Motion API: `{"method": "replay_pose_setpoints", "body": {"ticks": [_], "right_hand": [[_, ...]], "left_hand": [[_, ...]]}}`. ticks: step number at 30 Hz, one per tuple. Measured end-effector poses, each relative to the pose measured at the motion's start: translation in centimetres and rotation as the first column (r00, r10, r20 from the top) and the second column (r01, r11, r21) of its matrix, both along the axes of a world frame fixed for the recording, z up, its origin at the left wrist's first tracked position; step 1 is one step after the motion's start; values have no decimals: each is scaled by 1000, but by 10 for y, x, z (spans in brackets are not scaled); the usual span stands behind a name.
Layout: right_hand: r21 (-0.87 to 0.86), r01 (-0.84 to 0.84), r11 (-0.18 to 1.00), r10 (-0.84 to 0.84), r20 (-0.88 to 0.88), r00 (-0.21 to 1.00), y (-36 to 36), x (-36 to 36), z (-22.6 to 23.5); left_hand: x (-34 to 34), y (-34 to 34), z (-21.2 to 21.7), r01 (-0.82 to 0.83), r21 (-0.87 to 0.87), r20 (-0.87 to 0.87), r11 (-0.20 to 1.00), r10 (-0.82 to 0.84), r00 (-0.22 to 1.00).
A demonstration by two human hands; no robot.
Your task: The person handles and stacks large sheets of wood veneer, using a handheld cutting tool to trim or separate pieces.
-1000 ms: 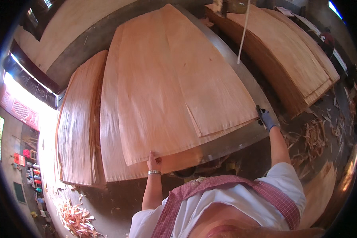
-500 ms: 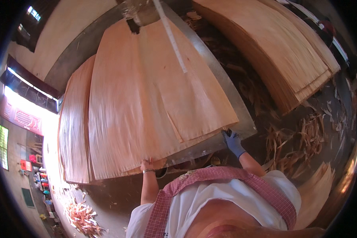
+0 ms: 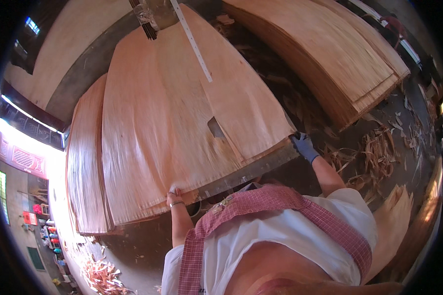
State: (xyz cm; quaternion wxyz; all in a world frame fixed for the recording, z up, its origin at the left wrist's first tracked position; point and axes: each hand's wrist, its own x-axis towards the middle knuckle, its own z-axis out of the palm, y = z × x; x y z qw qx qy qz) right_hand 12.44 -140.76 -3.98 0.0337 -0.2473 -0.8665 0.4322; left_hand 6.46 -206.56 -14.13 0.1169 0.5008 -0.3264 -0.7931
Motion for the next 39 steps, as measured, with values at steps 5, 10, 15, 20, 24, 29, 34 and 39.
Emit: {"method": "replay_pose_setpoints", "body": {"ticks": [5,10,15,20,24,29,34,39], "right_hand": [[258,74,963,-84,29,996,-48,36,-50],[20,-22,1000,21,36,999,-78,28,-51],[-162,55,985,-60,-27,998,-126,50,-58],[-173,-4,985,-23,-157,987,-92,34,-71],[-470,187,863,-197,29,980,-52,19,28],[59,111,992,-109,-42,993,26,15,-2],[292,124,948,-147,56,988,72,23,-41],[417,135,899,-199,115,973,87,87,-61]], "left_hand": [[6,15,-5,-13,149,28,989,9,1000],[6,2,-10,-20,98,-33,995,23,999],[9,7,1,-95,51,32,994,93,995],[8,31,18,42,6,-121,999,-41,992],[5,18,16,26,80,-43,996,-23,999],[0,16,-2,86,79,-80,993,-80,994],[-8,6,-13,164,64,-91,984,-158,983],[4,24,-2,141,50,-30,989,-140,990]]}}
